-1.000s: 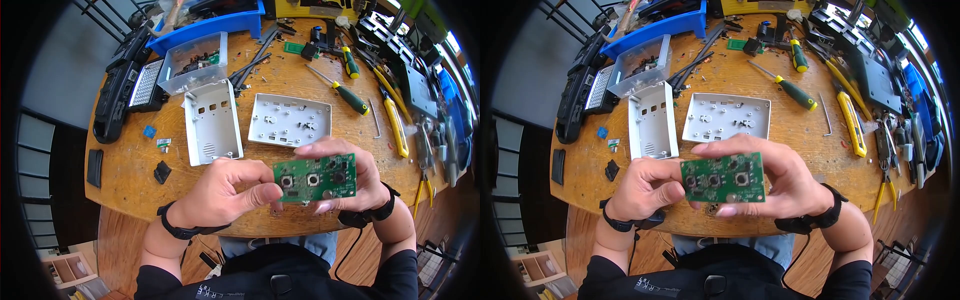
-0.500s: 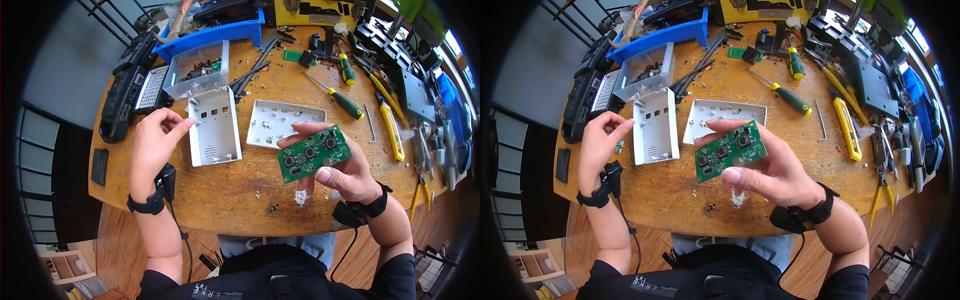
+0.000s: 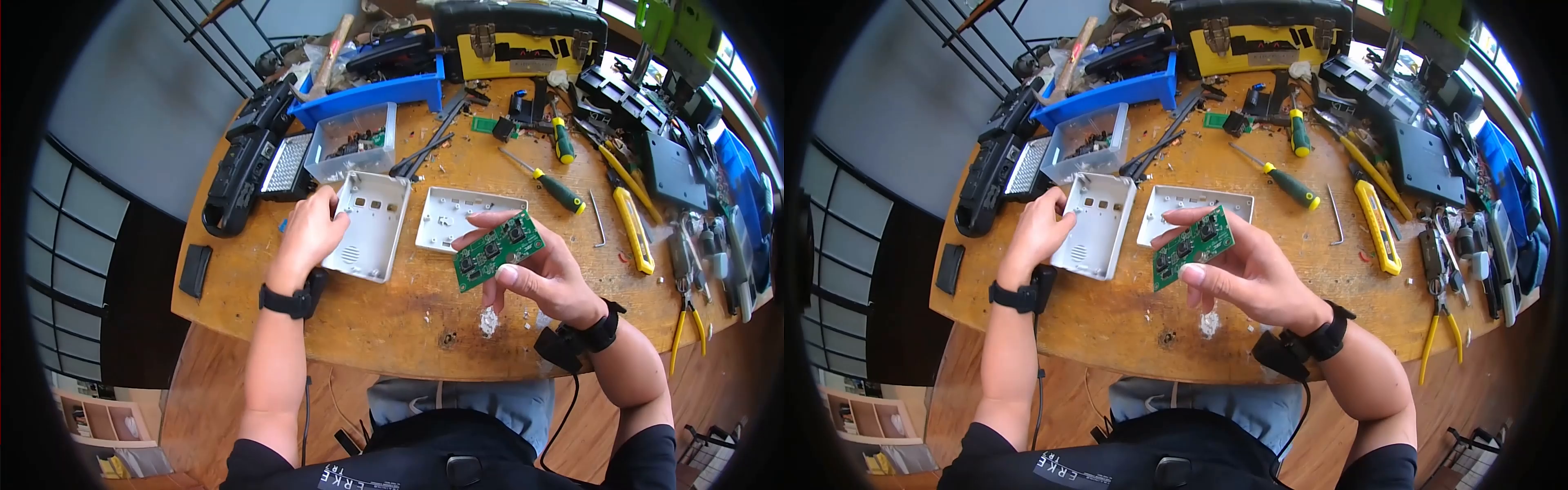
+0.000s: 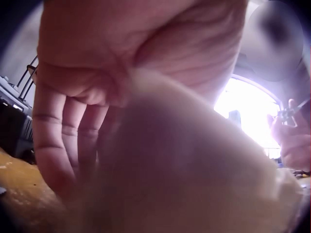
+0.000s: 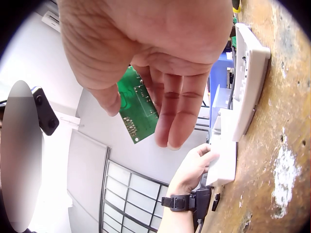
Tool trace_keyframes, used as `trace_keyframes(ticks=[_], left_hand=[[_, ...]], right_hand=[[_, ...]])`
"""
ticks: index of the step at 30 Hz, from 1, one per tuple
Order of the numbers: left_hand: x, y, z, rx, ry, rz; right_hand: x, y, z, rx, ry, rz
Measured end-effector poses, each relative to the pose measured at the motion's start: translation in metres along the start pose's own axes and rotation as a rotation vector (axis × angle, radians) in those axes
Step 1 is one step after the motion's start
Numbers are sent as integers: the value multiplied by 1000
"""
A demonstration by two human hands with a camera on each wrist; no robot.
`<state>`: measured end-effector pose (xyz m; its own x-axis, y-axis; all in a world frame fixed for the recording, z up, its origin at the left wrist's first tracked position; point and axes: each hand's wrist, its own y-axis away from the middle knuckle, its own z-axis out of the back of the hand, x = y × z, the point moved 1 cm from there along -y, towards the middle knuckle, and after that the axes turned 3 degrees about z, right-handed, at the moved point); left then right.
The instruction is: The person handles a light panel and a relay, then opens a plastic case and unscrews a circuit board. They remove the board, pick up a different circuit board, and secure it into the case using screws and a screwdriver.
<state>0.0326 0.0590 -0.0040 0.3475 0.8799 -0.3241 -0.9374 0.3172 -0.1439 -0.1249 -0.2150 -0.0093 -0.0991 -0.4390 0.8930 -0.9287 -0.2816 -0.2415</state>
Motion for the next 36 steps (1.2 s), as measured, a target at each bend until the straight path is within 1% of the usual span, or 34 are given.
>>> trace_keyframes(ticks=[1, 2, 4, 5, 6, 8, 9, 10, 12, 13, 14, 16, 18, 19, 20, 21, 22, 24, 25, 26, 27, 28, 29, 30, 31, 32, 34, 35, 36], left_hand=[[-10, 4, 6, -14, 47, 44], [-14, 6, 7, -19, 42, 37], [-21, 11, 9, -124, 206, -28], [-31, 14, 15, -59, 265, 38], [-33, 16, 12, -62, 262, 36], [-39, 22, 8, -136, 749, -46], [-42, 27, 9, -72, 822, -29], [-47, 31, 10, -76, 830, -32], [-57, 39, 10, 160, 1195, 42], [-64, 42, 11, 213, 1263, 63], [-69, 45, 9, 212, 1275, 55], [-78, 51, 3, 182, 1388, 72], [-86, 55, 3, 210, 1452, 83], [-90, 58, 3, 268, 1512, 102], [-92, 59, 3, 326, 1572, 121], [-91, 59, 1, 386, 1612, 129], [-90, 59, 2, 379, 1630, 134], [-92, 58, 8, 526, 1651, 109], [-93, 58, 10, 550, 1674, 113], [-93, 58, 11, 550, 1685, 115], [-94, 58, 12, 555, 1697, 104], [-94, 57, 12, 560, 1708, 94], [-94, 57, 11, 566, 1714, 98], [-94, 57, 10, 549, 1718, 56], [-93, 57, 8, 531, 1721, 15], [-92, 58, 5, 534, 1726, 20], [-89, 59, 0, 519, 1716, -56], [-88, 60, -1, 520, 1720, -53], [-88, 61, -3, 510, 1739, -66]], right_hand=[[1, 0, 1, 3, 4, -2], [1, 1, 1, 6, 7, -6], [3, 1, 0, 0, -5, 1], [4, 1, 0, 11, 0, 12], [4, 1, 0, 22, 5, 22], [5, 1, 4, 37, -7, 56], [5, 1, 6, 51, -22, 79], [5, 1, 7, 53, -13, 77], [7, 0, 8, 82, -101, 107], [6, 0, 11, 106, -118, 115], [8, -1, 11, 105, -104, 112], [11, -1, 12, 106, -184, 123], [11, -2, 17, 66, -172, 140], [12, -4, 19, 29, -177, 163], [14, -5, 18, 29, -166, 150], [17, -7, 18, -27, -106, 196], [20, -9, 17, -80, -46, 241], [29, -12, 15, -83, 16, 245], [34, -14, 14, -127, 172, 291], [36, -15, 13, -173, 329, 339], [35, -17, 13, -259, 401, 341], [36, -18, 11, -261, 406, 335], [37, -19, 9, -304, 537, 336], [39, -19, 7, -346, 667, 335], [38, -19, 2, -433, 766, 289], [37, -19, -3, -434, 769, 281], [36, -19, -13, -378, 1142, 463], [36, -20, -17, -395, 1284, 514], [36, -21, -19, -394, 1286, 509]])
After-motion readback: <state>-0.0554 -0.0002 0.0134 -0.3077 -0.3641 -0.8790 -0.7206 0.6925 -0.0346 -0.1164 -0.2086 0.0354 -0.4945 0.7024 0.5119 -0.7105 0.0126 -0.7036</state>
